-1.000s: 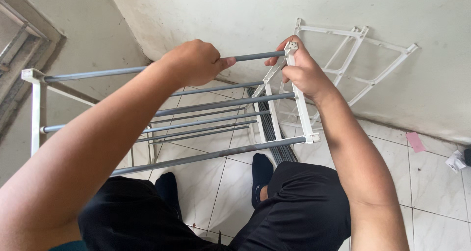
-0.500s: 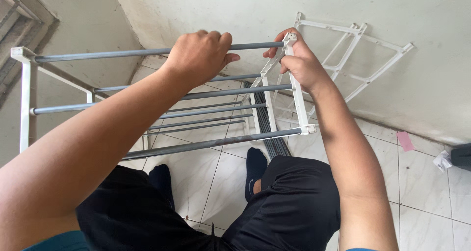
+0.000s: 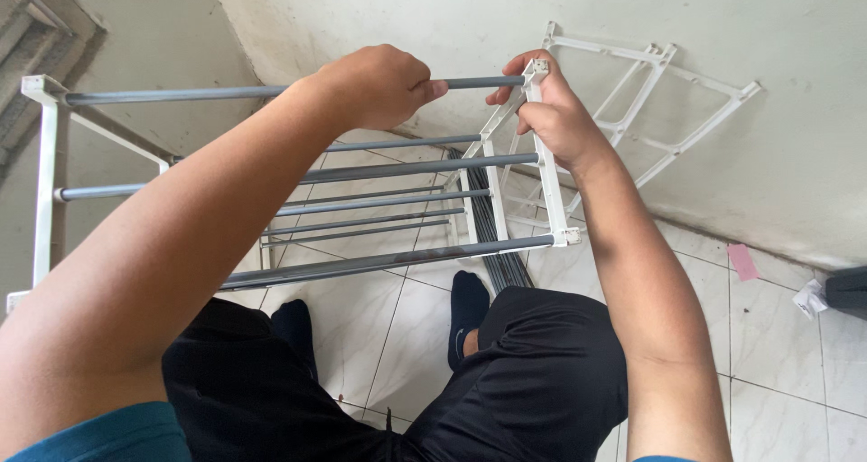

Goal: The person sits on the floor assembling a white plastic-framed rack with gray metal rods. They insert rods one by one into the frame slots, press rods into the end connectors, and reposition the frame to seat each rod until the rack structure is built up.

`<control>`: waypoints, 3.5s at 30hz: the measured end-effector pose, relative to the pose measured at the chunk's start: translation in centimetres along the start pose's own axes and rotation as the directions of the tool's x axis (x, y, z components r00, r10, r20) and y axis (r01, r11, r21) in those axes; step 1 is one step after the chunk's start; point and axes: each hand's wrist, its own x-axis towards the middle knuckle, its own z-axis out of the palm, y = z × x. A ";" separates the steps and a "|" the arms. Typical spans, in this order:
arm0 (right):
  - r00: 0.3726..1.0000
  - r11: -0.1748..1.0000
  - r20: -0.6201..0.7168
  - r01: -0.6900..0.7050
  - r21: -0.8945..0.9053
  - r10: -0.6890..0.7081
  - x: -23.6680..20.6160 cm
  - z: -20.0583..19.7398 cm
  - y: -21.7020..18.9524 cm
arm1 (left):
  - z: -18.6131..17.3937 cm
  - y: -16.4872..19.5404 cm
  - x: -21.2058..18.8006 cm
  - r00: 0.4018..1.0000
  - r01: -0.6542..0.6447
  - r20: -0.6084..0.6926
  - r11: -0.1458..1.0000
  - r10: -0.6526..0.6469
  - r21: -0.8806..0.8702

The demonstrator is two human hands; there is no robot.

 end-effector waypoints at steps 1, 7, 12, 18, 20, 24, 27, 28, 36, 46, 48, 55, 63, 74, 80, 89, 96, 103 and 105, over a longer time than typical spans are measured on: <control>1.000 1.000 0.002 0.007 0.013 -0.007 0.1 0.0 0.1 | -0.1 -0.1 0.1 1.000 -0.008 -0.007 1.000 0.008 -0.008; 0.999 0.999 0.006 0.050 -0.017 -0.050 0.7 -0.7 1.5 | 0.2 -0.8 -0.2 0.998 -0.013 -0.054 0.999 0.014 0.030; 0.995 0.990 0.013 0.101 -0.100 -0.101 2.0 -1.6 1.9 | -2.7 -5.5 -2.5 0.987 0.108 -0.137 0.974 -0.081 0.202; 0.996 0.908 -0.043 -0.093 -0.408 0.083 2.3 -2.0 -1.9 | -6.9 -16.2 -11.9 0.860 0.271 -0.499 0.925 -0.107 0.267; 0.954 0.724 -0.214 -0.299 -0.622 0.210 2.2 -1.9 -4.3 | -7.1 -18.9 -14.3 0.807 0.303 -0.563 0.943 -0.178 0.135; 0.975 0.555 -0.153 -0.218 -0.803 0.162 2.4 -1.4 -9.5 | -5.8 -20.9 -15.6 0.851 0.254 -0.385 0.922 -0.357 -0.292; 0.997 0.303 -0.065 -0.053 -0.952 -0.030 3.4 1.1 -12.4 | -4.5 -21.3 -15.7 0.870 0.220 -0.304 0.857 -0.389 -0.467; 0.990 0.286 0.078 0.110 -0.952 -0.120 4.0 2.7 -12.9 | -4.2 -21.6 -15.8 0.869 0.206 -0.302 0.841 -0.392 -0.500; 0.778 0.107 0.509 0.579 -0.808 -0.367 9.0 17.4 -11.4 | 0.7 -23.9 -14.4 0.818 -0.384 -0.516 0.428 -0.252 -0.818; 0.661 0.213 0.465 0.682 -0.700 -0.589 9.9 18.1 -6.5 | 2.6 -22.3 -13.6 0.841 -0.402 -0.452 0.215 -0.299 -0.890; 0.672 0.208 0.468 0.673 -0.710 -0.574 10.0 18.0 -6.3 | 2.5 -21.7 -13.7 0.828 -0.406 -0.463 0.232 -0.316 -0.884; 0.746 0.432 0.479 0.662 -0.613 -0.463 10.4 18.0 -7.1 | 2.5 -21.0 -14.3 0.818 -0.407 -0.463 0.226 -0.341 -0.885; 0.855 0.650 0.489 0.472 -0.596 -0.173 11.3 18.2 -9.2 | 2.4 -21.6 -14.4 0.828 -0.399 -0.458 0.233 -0.323 -0.887; 0.792 0.506 0.439 0.610 -0.610 -0.425 11.1 18.7 -7.8 | 2.6 -22.3 -14.3 0.823 -0.384 -0.452 0.251 -0.344 -0.889; 0.861 0.532 0.424 0.507 -0.679 -0.280 12.7 18.5 -8.3 | 3.0 -24.0 -12.4 0.804 -0.428 -0.478 0.216 -0.354 -0.878; 0.648 0.203 0.407 0.657 -0.726 -0.643 3.4 17.1 -13.4 | 4.5 -24.1 -12.6 0.725 -0.550 -0.600 0.241 -0.339 -0.800; 0.441 0.038 0.754 0.873 -0.486 -0.486 -6.2 21.8 -8.3 | 4.9 -24.8 -13.9 0.760 -0.361 -0.473 0.316 -0.446 -0.877; 0.673 -0.069 0.596 0.636 -0.769 -0.439 -2.5 21.2 3.2 | 6.8 -26.4 -14.8 0.777 0.051 -0.223 0.412 -0.589 -0.910; 0.705 -0.082 0.650 0.658 -0.749 -0.285 -1.4 20.7 5.7 | 7.4 -26.4 -15.4 0.775 0.227 -0.056 0.359 -0.629 -0.905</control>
